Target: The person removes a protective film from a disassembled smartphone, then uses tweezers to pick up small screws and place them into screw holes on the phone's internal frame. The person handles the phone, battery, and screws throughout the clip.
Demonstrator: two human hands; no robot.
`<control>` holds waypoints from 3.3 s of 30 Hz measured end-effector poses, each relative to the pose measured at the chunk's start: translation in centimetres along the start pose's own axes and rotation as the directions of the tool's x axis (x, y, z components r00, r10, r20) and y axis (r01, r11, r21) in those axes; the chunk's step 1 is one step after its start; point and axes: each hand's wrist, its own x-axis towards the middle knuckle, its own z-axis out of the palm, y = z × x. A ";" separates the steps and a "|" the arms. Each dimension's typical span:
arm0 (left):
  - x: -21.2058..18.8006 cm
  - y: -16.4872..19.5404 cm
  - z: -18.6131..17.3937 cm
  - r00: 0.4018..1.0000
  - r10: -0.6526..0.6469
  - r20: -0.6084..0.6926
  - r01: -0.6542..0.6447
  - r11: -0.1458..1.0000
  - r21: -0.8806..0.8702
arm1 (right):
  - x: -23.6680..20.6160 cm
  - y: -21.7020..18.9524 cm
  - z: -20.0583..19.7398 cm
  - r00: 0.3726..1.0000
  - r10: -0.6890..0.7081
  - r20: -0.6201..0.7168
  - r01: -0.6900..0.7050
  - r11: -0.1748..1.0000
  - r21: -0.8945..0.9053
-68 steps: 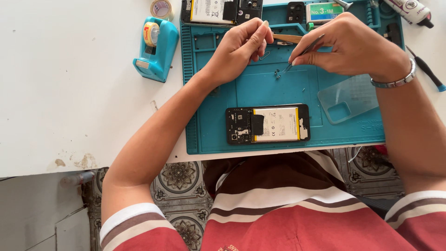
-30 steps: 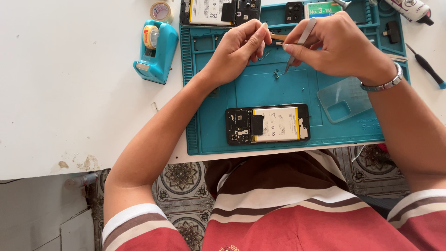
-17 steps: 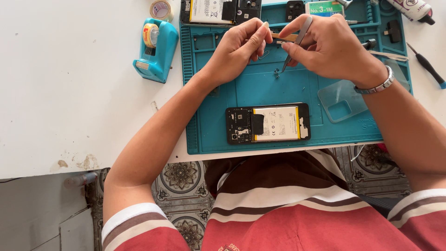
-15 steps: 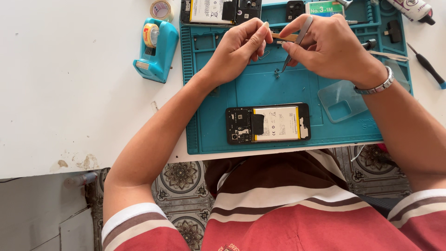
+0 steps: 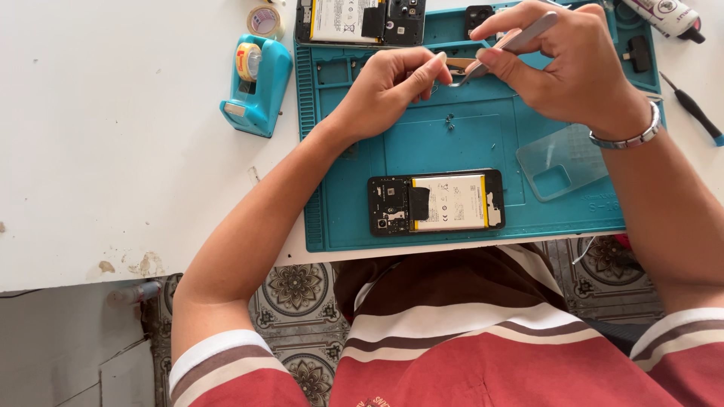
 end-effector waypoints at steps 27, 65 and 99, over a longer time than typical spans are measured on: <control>0.7 -0.7 0.1 0.998 0.061 -0.018 -0.063 0.994 -0.094 | -0.8 -0.7 0.8 0.998 -0.053 -0.017 0.054 0.997 0.054; 1.0 -1.3 0.5 0.992 0.123 -0.030 -0.124 0.991 -0.051 | -2.6 -7.0 7.9 0.916 -0.195 0.350 -0.046 0.817 0.575; 0.2 -0.1 0.0 0.998 0.058 0.008 -0.058 0.998 -0.035 | -0.2 0.5 -0.2 0.912 0.152 0.382 -0.202 0.975 0.095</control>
